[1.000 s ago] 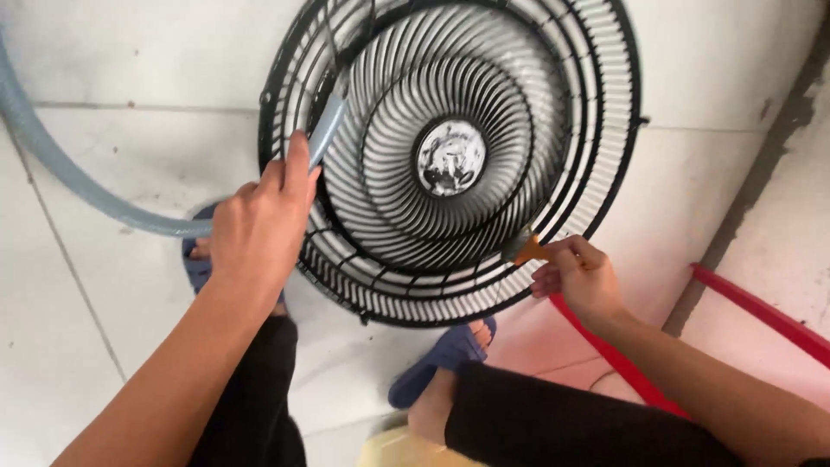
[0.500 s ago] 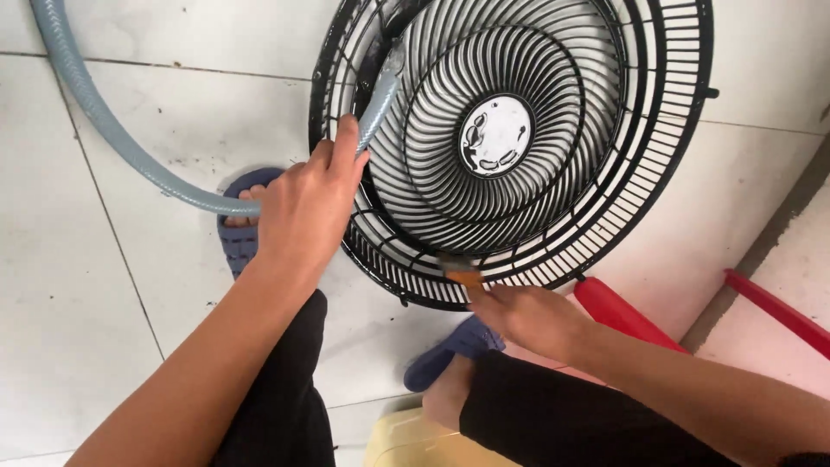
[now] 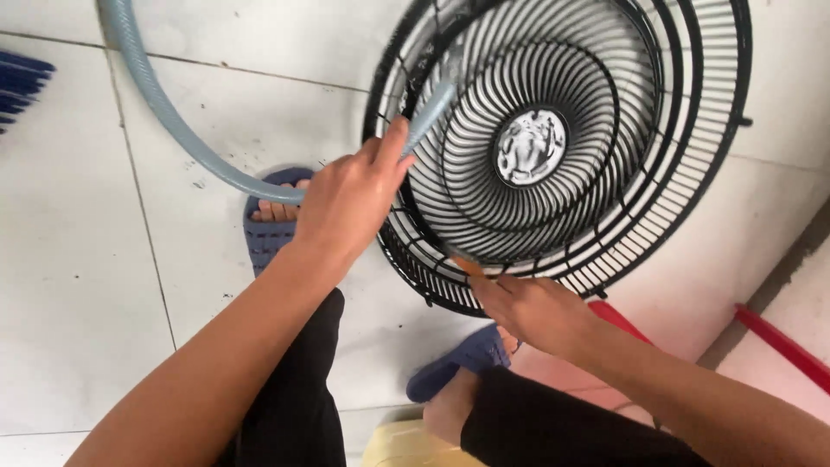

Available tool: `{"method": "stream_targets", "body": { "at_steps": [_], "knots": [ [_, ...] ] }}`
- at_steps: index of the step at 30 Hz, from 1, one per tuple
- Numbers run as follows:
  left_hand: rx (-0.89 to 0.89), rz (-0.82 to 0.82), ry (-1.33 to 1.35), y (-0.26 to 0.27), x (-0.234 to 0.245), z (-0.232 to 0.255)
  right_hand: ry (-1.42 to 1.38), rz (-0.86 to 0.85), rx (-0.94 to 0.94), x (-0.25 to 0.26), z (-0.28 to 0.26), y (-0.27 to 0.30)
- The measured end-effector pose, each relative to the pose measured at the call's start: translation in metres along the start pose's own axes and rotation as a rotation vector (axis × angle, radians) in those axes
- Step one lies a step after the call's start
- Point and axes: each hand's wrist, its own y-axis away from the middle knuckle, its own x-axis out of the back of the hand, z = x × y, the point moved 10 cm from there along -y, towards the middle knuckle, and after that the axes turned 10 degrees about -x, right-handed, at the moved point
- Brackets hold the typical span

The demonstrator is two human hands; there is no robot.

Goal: Cleaning a plastic fan grill using a paintbrush and water from a hose on a tiled floor.

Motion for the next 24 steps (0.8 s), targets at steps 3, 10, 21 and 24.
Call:
{"method": "stream_targets", "body": {
  "at_steps": [3,10,21,24],
  "knots": [
    [-0.015,-0.049,0.144,0.000,0.003,-0.004,-0.220,0.077,-0.093,0.004,0.021,-0.056],
    [-0.126,-0.003,0.212,0.014,-0.013,-0.005,-0.894,0.566,-0.440,0.096,0.135,-0.124],
    [-0.104,-0.043,0.218,-0.005,-0.011,-0.013,-0.892,0.383,-0.375,0.056,0.105,-0.100],
    [-0.111,-0.066,0.299,-0.011,-0.014,-0.017,-0.974,0.327,-0.378,0.054,0.126,-0.104]
  ]
}}
